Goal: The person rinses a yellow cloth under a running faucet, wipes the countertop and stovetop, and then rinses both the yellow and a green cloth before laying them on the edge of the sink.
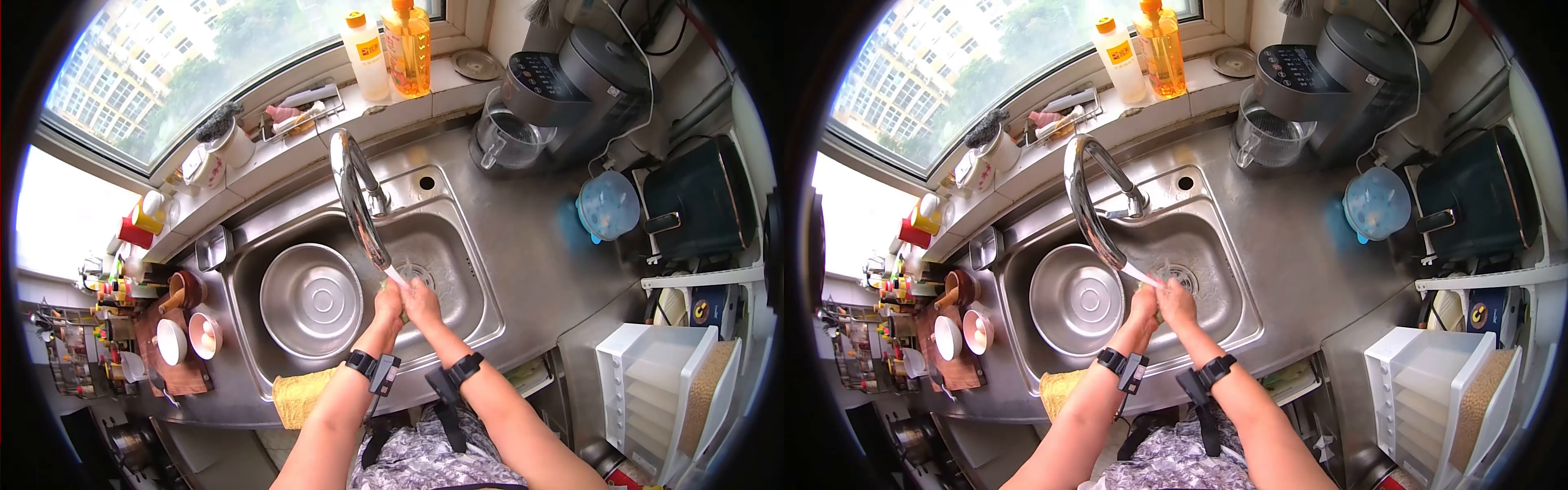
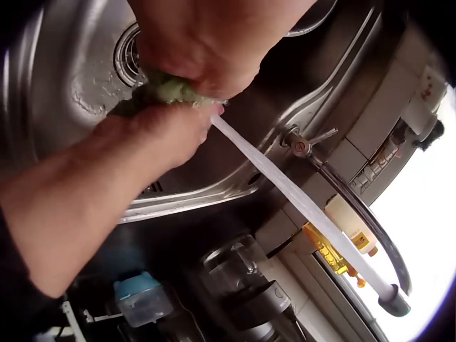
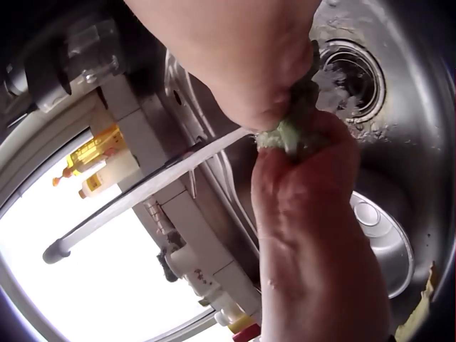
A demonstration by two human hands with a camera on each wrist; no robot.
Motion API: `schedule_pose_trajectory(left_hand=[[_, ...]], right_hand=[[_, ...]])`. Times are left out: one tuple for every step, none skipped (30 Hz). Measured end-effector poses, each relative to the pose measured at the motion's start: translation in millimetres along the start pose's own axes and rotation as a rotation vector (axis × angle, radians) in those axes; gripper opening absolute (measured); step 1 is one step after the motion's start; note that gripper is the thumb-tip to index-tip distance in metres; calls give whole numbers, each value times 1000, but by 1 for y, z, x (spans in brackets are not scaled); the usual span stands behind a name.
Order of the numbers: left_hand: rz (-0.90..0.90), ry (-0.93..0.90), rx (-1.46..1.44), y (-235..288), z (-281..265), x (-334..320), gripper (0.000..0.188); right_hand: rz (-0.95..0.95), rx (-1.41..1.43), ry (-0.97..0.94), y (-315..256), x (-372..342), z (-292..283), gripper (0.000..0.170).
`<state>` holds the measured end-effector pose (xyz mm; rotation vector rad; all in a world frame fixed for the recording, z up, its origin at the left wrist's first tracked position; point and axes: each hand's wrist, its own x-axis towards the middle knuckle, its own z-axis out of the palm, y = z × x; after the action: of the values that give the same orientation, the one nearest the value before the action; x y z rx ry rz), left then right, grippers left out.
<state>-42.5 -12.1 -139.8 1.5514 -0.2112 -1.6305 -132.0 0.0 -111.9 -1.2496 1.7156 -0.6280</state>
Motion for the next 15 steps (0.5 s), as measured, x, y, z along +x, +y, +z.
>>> schedule_pose_trajectory(left_hand=[[-22,-1,-33,-5,-3,0,30],[-44,-5,-63,-10,-5,1,32],[-67,-8,-96,-10,-4,-1,35],[-97,-48,-176,-9,-5,-4,41],[-125,-91,-258,-8,-5,-7,47],[-152,-135,-341,-2,-3,-12,54],[-221,-175,-384,7,-1,-20,55],[-290,-216,-425,17,0,-28,56],[-360,-257,-464,25,-1,-31,57],[-415,-326,-476,25,-10,-24,57],[-470,-396,-487,22,-20,-12,57],[-524,-466,-499,25,-23,-8,57],[-491,-447,-346,28,-22,-11,49],[-476,-420,-311,24,-25,-5,46],[-461,-392,-276,15,-31,4,44]], right_hand=[[45,-86,-54,0,7,-3,39],[24,-99,-37,0,11,-6,34],[5,-116,-21,-6,12,-13,30],[-12,-135,-7,-11,10,-18,26],[-76,-60,40,-13,8,-18,16],[-143,-50,0,-17,6,-22,15],[-210,-39,-41,-23,1,-29,17],[-277,-27,-82,-28,-2,-33,21],[-317,-12,-168,-28,-8,-35,25],[-355,4,-254,-25,-15,-37,29],[-393,20,-340,-24,-19,-39,33],[-406,48,-442,-24,-21,-43,34],[-415,75,-544,-24,-22,-48,35],[-423,101,-647,-22,-23,-54,36],[-377,169,-786,-22,-17,-63,35]])
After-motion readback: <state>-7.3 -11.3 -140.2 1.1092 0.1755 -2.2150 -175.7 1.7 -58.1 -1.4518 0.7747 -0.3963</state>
